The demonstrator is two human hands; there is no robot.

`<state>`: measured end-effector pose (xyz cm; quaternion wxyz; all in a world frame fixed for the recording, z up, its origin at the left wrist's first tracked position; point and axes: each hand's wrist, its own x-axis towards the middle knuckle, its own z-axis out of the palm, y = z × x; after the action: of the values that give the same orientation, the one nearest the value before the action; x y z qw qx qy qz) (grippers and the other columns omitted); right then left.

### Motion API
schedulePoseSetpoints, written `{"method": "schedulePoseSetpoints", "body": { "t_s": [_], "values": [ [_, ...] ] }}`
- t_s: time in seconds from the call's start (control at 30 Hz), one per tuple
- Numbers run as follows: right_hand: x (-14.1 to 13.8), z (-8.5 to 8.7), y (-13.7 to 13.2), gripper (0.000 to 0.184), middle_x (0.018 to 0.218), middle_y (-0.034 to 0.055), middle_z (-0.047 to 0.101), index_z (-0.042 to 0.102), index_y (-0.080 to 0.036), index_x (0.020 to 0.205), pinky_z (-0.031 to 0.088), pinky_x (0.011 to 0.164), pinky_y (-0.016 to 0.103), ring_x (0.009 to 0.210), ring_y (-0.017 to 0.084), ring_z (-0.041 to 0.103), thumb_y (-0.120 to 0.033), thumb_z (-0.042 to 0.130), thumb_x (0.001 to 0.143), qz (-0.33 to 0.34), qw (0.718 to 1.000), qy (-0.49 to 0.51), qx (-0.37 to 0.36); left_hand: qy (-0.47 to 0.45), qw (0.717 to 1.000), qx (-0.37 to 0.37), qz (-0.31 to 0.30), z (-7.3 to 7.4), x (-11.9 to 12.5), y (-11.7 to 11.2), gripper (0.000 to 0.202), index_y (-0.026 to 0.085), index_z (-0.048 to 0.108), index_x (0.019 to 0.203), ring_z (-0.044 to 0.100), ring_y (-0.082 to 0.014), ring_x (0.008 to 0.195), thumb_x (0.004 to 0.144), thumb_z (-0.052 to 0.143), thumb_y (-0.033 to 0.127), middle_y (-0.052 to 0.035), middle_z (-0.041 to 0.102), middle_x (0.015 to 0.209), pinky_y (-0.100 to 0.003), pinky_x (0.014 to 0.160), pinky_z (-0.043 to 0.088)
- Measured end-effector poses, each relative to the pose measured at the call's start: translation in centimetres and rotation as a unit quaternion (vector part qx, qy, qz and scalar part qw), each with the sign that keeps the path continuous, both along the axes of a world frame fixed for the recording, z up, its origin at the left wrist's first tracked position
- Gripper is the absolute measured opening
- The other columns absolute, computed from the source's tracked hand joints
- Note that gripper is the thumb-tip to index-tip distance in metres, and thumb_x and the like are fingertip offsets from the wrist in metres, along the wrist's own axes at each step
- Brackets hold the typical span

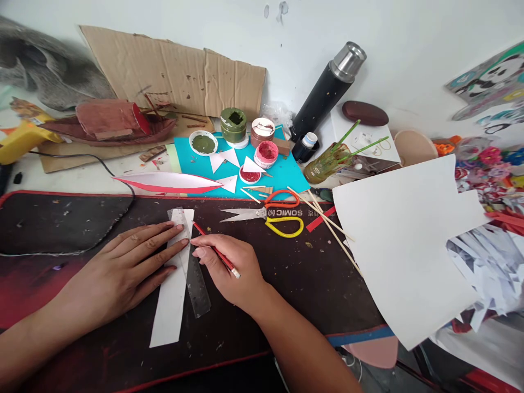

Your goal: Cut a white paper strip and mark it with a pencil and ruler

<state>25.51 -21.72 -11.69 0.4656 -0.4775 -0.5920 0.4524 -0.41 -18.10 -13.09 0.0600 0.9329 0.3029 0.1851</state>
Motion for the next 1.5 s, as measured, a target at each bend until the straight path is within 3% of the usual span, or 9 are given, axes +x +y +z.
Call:
{"method": "schedulePoseSetpoints", "body": {
  "t_s": [0.87,1.5],
  "values": [
    [0.02,-0.01,-0.02,0.025,0.099,0.0040,0.086,0.082,-0.024,0.119,0.067,0.076,0.029,0.078,0.016,0.081,-0.039,0.063,0.115,-0.004,1.000,0.025,-0.017,-0.011,1.000,-0.003,0.003,0.02,0.00,0.08,0.060,0.027,0.050,0.168,0.061,-0.0317,0.151,0.109,0.063,0.032,-0.0090,0.060,0.167,-0.050,0.124,0.051],
    [0.04,0.01,-0.02,0.028,0.099,0.0040,0.086,0.082,-0.024,0.118,0.067,0.076,0.030,0.079,0.016,0.081,-0.044,0.061,0.116,-0.005,1.000,0.012,-0.012,-0.017,1.000,-0.016,0.005,0.09,-0.06,0.09,0.066,0.031,0.043,0.172,0.060,-0.0316,0.152,0.109,0.063,0.033,-0.0078,0.059,0.169,-0.051,0.125,0.052]
  ]
}}
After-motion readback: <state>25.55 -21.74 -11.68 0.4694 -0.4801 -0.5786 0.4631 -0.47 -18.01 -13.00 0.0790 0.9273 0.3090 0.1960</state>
